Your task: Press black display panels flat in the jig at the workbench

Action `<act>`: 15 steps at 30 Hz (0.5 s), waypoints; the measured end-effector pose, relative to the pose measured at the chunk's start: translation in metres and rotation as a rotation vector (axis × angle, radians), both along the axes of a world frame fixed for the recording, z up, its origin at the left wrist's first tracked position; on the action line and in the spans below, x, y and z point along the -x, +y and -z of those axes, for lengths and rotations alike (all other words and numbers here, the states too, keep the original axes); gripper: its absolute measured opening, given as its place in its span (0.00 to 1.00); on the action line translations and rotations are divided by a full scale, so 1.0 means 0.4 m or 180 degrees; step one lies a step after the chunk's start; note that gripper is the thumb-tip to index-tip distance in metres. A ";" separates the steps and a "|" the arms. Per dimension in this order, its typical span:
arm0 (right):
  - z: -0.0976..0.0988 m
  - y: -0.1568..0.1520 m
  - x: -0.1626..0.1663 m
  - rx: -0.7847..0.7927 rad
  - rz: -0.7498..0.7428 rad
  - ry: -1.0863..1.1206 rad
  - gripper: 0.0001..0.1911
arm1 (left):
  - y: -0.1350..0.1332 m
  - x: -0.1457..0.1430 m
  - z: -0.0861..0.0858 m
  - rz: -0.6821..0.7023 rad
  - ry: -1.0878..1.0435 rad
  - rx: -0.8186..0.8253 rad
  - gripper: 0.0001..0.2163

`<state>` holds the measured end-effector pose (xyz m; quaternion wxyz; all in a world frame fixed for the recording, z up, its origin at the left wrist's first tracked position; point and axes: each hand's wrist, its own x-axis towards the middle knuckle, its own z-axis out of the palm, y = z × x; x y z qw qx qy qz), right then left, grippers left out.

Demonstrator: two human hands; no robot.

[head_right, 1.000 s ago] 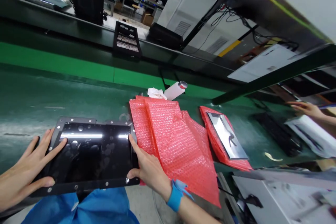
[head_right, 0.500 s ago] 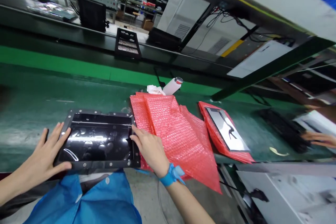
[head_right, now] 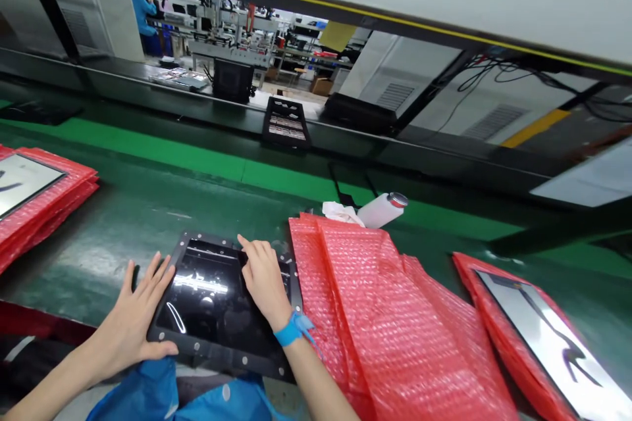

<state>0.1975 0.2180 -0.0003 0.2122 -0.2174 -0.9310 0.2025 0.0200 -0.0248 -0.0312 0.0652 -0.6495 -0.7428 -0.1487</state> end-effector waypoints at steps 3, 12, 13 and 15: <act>-0.019 0.011 0.005 0.0101 0.0018 0.0166 0.28 | -0.005 0.006 -0.007 0.0054 -0.0171 0.0066 0.59; -0.197 0.012 -0.039 0.0893 -0.0446 0.0188 0.21 | 0.025 -0.022 0.006 -0.0118 -0.1385 -0.0794 0.28; -0.218 0.011 -0.052 0.0926 -0.0454 0.0279 0.19 | 0.033 -0.028 -0.002 -0.0111 -0.1672 -0.0852 0.26; -0.259 0.005 -0.081 0.0746 -0.0354 0.0537 0.16 | 0.052 -0.037 -0.035 -0.0059 -0.2296 -0.0870 0.18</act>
